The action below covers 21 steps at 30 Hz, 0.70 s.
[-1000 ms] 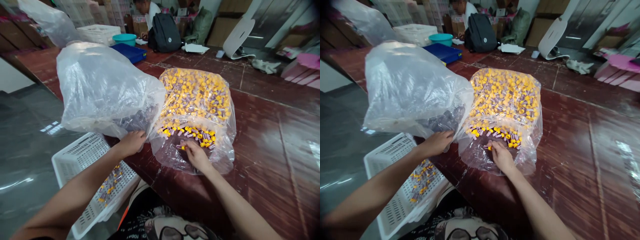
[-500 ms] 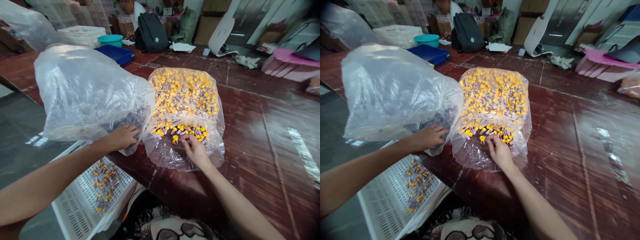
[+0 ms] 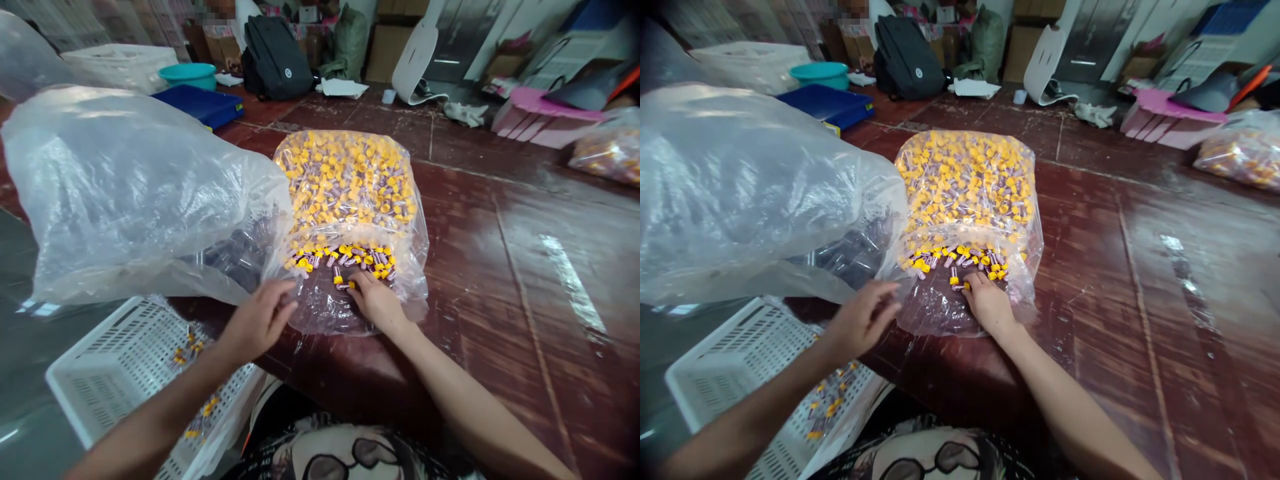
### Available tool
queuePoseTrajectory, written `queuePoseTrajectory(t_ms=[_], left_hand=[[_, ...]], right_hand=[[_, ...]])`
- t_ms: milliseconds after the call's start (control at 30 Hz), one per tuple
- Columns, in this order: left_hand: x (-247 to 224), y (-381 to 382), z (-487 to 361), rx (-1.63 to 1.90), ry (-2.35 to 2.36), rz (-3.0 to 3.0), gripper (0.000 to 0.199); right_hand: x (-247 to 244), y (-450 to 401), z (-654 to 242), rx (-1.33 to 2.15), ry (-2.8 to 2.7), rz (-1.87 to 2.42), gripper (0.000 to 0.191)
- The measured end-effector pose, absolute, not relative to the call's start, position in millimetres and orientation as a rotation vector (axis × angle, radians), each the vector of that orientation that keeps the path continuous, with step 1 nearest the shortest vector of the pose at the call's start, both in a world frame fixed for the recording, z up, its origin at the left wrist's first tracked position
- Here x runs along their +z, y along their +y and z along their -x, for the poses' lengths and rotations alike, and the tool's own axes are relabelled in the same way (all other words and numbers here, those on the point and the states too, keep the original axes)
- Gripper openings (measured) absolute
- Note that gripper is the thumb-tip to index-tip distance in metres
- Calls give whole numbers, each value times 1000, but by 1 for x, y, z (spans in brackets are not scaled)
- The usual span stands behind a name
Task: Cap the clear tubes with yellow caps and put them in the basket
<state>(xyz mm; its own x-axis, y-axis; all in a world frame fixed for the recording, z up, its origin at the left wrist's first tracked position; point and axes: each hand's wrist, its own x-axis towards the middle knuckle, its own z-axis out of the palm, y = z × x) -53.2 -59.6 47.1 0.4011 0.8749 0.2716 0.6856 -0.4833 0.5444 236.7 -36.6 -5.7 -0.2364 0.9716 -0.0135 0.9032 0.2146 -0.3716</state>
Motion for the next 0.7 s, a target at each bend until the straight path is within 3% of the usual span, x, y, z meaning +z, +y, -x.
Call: queuePoseTrajectory(t_ms=[167,333,500,700], left_hand=[[12,-79,3,766,1389,-1843,27],[7,-78,-11,861,1354,-1740,25],[10,-84,-16,1001,1438,-1711,25],[17,-88,-8,1015,1505,-1845,26]], right_hand=[[5,-40,-232,435,-2286,1578,21],[26,-62,-218,355,-2327,1312,29],[17,-78,-202,913,-1933,1119,46],[9,-89,-187,1172,-1641,1137,39]])
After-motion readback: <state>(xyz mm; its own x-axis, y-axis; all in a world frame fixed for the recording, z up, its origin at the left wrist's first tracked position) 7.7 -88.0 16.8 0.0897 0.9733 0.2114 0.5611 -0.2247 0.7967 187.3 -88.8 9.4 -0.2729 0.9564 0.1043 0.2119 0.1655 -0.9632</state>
